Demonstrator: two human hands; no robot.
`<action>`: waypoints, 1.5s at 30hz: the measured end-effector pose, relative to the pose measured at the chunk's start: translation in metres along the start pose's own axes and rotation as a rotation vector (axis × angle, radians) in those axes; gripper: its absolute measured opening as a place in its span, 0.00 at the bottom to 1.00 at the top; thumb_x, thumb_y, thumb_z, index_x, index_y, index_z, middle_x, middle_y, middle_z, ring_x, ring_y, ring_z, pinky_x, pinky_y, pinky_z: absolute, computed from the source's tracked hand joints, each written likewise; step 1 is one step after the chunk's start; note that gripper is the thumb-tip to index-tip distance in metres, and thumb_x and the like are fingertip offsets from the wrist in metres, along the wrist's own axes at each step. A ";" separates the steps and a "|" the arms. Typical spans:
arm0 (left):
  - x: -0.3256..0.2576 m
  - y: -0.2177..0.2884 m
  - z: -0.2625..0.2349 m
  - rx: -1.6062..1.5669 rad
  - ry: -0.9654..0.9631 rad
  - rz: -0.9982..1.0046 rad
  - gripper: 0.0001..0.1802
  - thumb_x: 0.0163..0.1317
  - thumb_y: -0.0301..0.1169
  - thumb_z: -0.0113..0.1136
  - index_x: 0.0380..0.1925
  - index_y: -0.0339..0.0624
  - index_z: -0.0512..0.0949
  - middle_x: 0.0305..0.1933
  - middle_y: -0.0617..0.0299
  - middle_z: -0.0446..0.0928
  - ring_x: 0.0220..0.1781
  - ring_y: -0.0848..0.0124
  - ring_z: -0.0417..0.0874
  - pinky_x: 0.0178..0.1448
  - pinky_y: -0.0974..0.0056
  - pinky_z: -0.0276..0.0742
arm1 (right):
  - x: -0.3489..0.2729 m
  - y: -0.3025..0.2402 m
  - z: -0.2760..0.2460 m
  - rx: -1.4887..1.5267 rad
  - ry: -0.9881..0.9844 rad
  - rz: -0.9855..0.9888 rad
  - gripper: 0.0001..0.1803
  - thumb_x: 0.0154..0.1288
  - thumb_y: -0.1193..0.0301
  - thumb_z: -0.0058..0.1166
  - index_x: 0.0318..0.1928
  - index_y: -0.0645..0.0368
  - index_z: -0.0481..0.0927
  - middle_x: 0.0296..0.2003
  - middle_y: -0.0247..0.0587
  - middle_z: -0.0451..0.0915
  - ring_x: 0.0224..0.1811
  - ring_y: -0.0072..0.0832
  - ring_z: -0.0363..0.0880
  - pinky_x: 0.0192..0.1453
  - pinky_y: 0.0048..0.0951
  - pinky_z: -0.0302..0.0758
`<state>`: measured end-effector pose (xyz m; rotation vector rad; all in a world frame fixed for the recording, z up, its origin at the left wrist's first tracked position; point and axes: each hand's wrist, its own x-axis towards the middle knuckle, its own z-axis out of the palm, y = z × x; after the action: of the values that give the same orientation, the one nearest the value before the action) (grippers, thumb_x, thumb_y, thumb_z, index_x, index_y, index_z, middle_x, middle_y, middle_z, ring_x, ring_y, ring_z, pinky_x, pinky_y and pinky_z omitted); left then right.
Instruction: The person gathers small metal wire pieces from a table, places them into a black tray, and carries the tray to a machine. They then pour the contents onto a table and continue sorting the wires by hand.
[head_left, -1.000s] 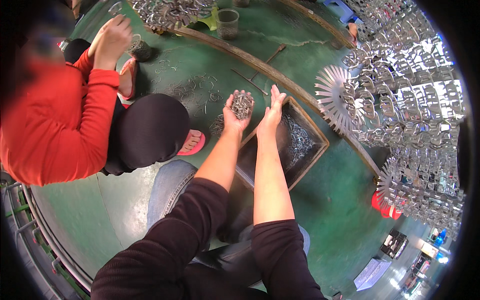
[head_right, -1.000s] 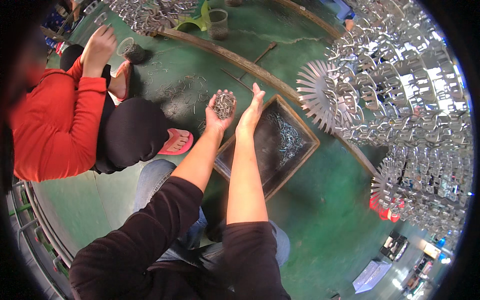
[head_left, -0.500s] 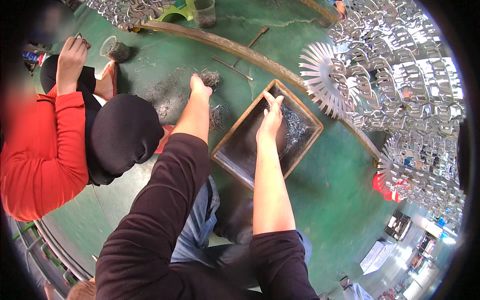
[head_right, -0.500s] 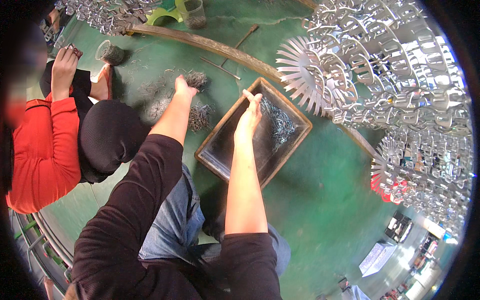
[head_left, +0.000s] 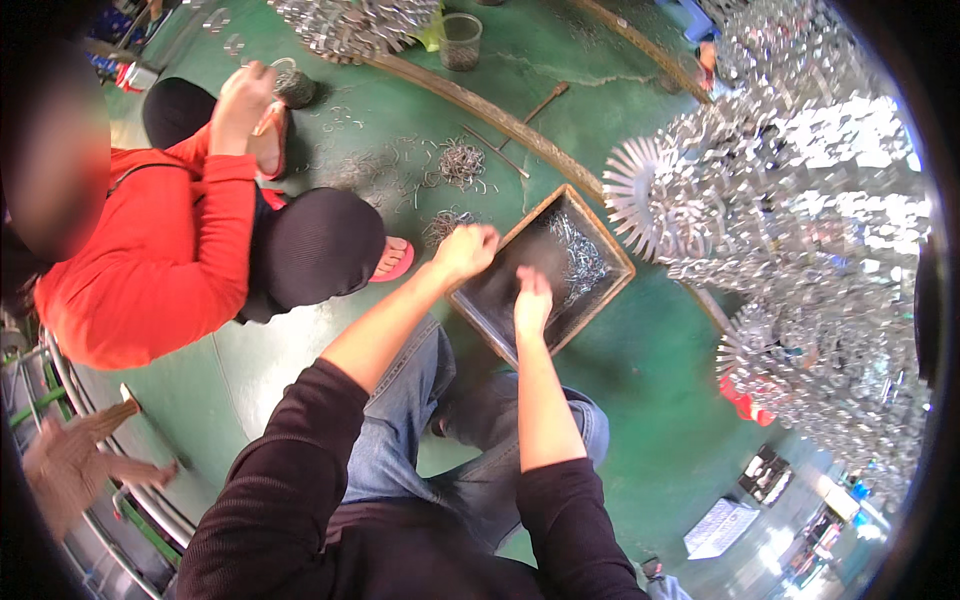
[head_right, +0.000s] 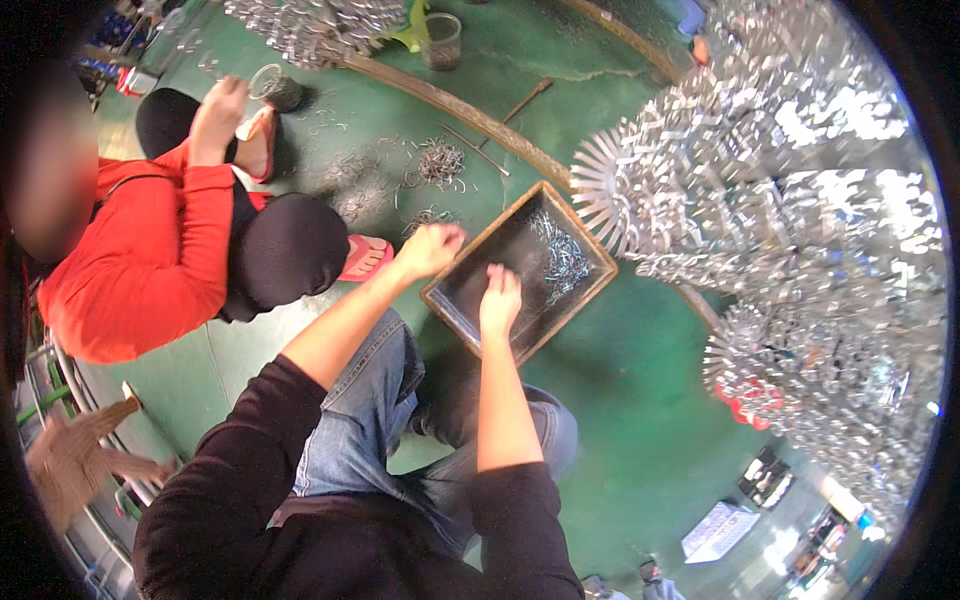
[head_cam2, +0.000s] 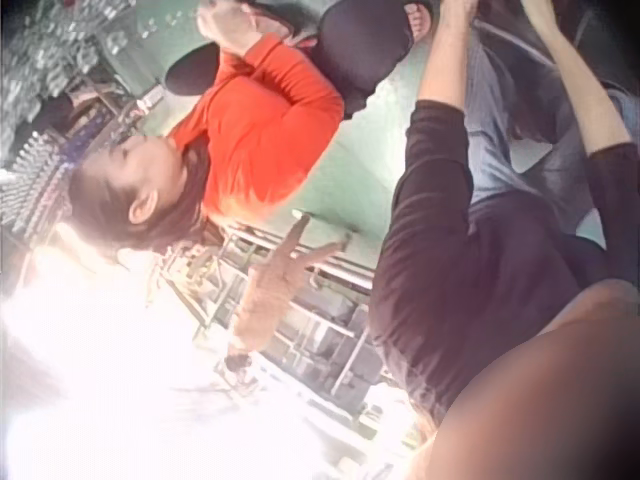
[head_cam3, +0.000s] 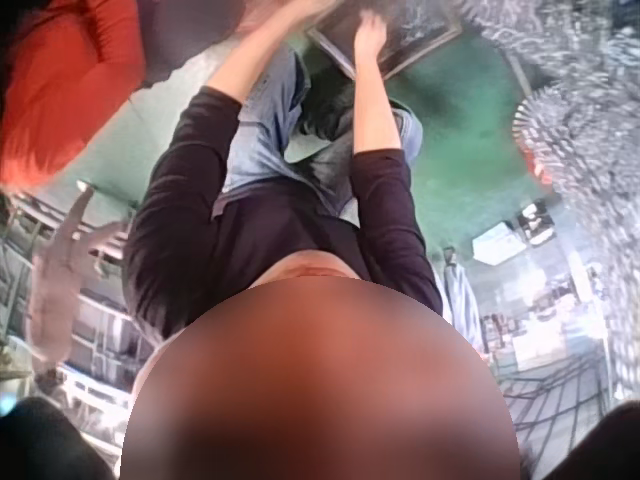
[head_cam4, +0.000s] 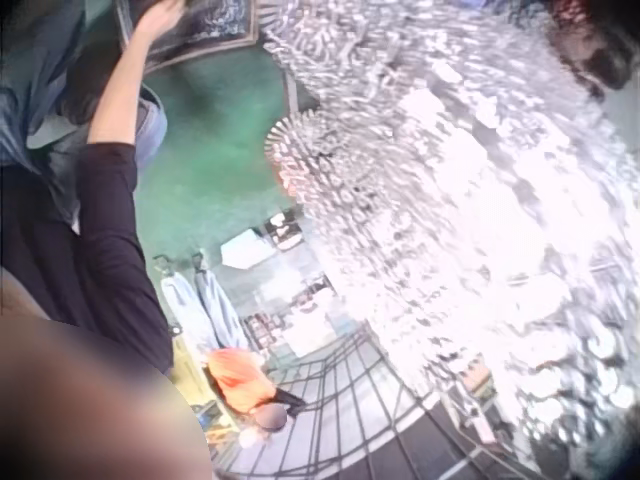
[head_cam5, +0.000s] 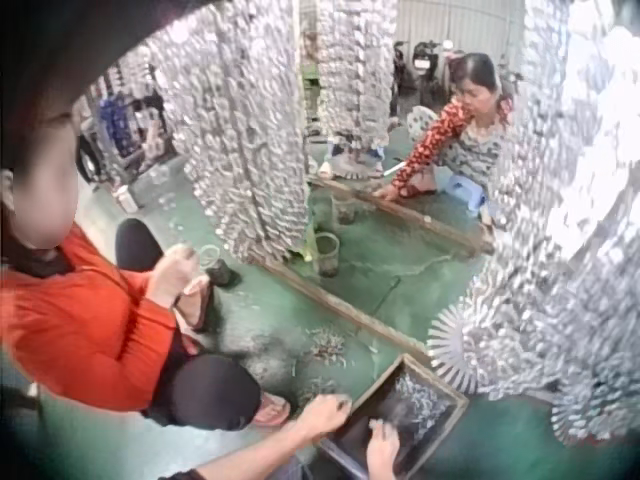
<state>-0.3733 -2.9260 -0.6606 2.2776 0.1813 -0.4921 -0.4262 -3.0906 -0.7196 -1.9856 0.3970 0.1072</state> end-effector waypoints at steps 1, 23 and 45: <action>-0.027 0.005 -0.010 0.058 -0.029 -0.039 0.13 0.60 0.32 0.51 0.41 0.41 0.80 0.39 0.51 0.82 0.47 0.52 0.80 0.52 0.58 0.77 | -0.025 -0.008 -0.014 -0.175 -0.075 0.029 0.11 0.65 0.66 0.49 0.38 0.58 0.82 0.38 0.50 0.79 0.45 0.46 0.76 0.50 0.42 0.72; -0.501 0.032 -0.210 -0.064 0.060 -0.736 0.19 0.56 0.34 0.51 0.49 0.50 0.78 0.52 0.51 0.78 0.54 0.56 0.78 0.59 0.55 0.74 | -0.248 -0.366 -0.206 -0.961 -0.984 -0.485 0.10 0.64 0.64 0.46 0.37 0.50 0.80 0.40 0.41 0.79 0.46 0.41 0.77 0.50 0.41 0.74; -0.893 -0.246 -0.286 -0.364 0.235 -1.343 0.19 0.50 0.39 0.49 0.38 0.45 0.83 0.46 0.49 0.80 0.52 0.53 0.79 0.57 0.55 0.74 | -0.485 -0.470 0.130 -0.892 -1.437 -0.563 0.21 0.63 0.56 0.46 0.41 0.61 0.80 0.42 0.53 0.80 0.48 0.48 0.78 0.52 0.42 0.74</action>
<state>-1.1753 -2.5283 -0.2899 1.5609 1.7929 -0.7360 -0.7167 -2.6819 -0.2493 -2.1602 -1.3090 1.4119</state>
